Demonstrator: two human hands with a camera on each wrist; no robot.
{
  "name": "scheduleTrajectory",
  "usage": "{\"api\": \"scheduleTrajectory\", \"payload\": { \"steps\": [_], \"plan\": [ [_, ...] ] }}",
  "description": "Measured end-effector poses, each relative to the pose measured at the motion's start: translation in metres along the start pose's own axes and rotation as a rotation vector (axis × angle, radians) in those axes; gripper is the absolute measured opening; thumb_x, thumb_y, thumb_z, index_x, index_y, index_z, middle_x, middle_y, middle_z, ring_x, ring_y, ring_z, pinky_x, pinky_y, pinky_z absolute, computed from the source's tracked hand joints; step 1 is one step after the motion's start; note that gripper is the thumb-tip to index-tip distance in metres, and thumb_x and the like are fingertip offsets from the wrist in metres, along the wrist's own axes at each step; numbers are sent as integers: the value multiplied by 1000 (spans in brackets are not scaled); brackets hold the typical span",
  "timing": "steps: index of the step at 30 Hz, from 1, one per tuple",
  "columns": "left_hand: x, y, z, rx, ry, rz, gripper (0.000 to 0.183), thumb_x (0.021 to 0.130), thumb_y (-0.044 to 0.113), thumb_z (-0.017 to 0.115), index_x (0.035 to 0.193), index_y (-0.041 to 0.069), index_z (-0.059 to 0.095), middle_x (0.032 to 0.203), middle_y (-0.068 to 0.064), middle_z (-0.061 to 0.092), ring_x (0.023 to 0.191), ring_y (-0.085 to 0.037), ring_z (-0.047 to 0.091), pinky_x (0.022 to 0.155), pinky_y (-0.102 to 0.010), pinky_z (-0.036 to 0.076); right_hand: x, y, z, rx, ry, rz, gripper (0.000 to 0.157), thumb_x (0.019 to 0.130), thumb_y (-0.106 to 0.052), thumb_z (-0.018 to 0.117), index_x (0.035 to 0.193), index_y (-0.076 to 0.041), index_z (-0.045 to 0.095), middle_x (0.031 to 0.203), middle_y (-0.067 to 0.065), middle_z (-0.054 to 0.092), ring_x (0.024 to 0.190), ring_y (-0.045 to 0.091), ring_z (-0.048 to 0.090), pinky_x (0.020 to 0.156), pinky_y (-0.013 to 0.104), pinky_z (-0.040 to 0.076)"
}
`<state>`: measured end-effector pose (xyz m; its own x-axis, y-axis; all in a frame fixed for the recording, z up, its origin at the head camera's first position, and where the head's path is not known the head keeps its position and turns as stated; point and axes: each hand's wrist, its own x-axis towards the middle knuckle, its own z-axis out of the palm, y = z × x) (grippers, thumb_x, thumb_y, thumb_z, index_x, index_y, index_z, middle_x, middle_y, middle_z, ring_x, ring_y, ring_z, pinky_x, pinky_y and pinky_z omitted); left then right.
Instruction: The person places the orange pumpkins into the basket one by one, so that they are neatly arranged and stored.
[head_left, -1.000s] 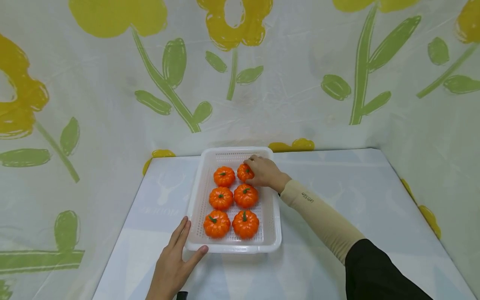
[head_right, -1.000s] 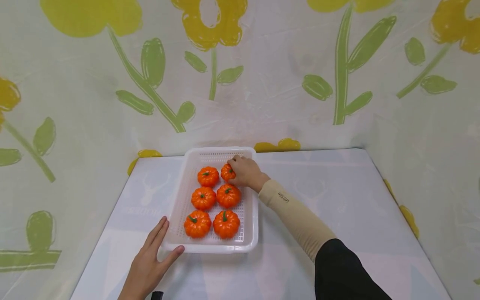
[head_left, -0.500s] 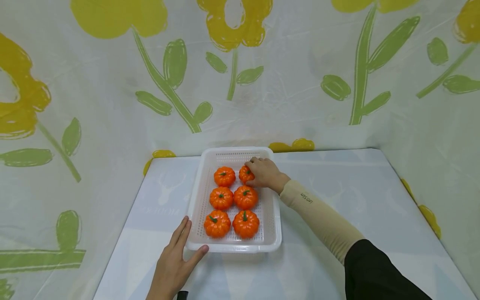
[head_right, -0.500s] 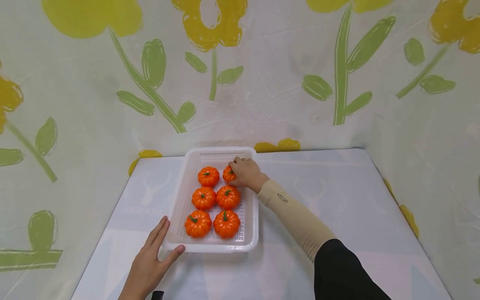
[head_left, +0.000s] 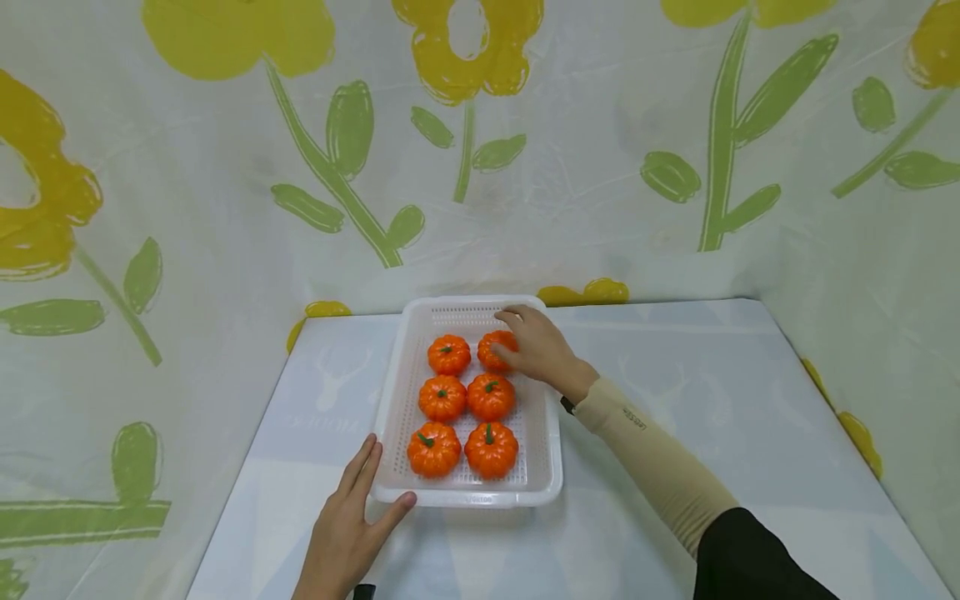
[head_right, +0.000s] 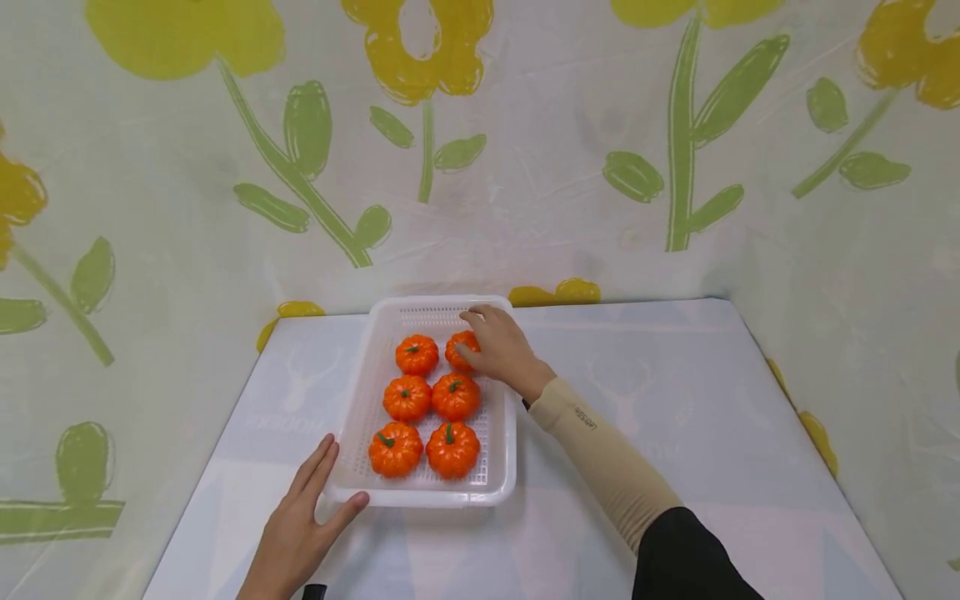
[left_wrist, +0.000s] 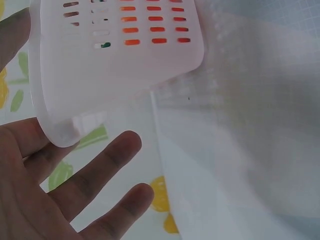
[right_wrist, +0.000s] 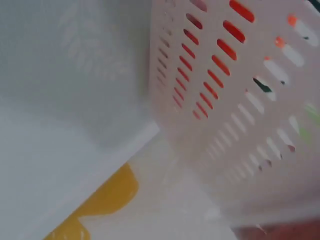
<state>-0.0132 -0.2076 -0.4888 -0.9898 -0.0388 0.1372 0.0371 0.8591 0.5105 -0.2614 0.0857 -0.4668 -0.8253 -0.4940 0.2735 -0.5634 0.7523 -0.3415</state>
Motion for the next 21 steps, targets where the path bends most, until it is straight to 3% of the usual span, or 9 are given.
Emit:
{"api": "scheduleTrajectory", "payload": {
  "steps": [4, 9, 16, 21],
  "plan": [
    [0, -1, 0, -1, 5, 7, 93, 87, 64, 69, 160, 18, 34, 165, 1, 29, 133, -40, 52, 94, -64, 51, -18, 12, -13, 51, 123, 23, 60, 97, -37, 69, 143, -1, 52, 144, 20, 51, 133, 38, 47, 116, 53, 34],
    [2, 0, 0, -1, 6, 20, 93, 88, 63, 69, 160, 17, 34, 166, 1, 28, 133, -41, 51, 94, -65, 51, -46, 47, -36, 7, 153, 97, 67, 101, -42, 62, 147, 2, 45, 147, 25, 46, 136, 42, 42, 115, 59, 29],
    [3, 0, 1, -13, -30, 8, 93, 88, 66, 67, 159, 15, 36, 166, 1, 28, 136, -39, 48, 98, -65, 48, -113, 98, -62, -1, 106, 296, 75, 104, -50, 51, 154, 3, 32, 153, 32, 35, 141, 51, 30, 113, 71, 21],
    [2, -2, -1, 1, -34, 19, 93, 88, 66, 67, 157, 12, 38, 165, 0, 29, 136, -40, 48, 98, -67, 47, -163, 112, -65, -13, 31, 399, 81, 105, -55, 43, 159, 2, 22, 159, 36, 20, 143, 61, 15, 111, 78, 9]
  ]
}}
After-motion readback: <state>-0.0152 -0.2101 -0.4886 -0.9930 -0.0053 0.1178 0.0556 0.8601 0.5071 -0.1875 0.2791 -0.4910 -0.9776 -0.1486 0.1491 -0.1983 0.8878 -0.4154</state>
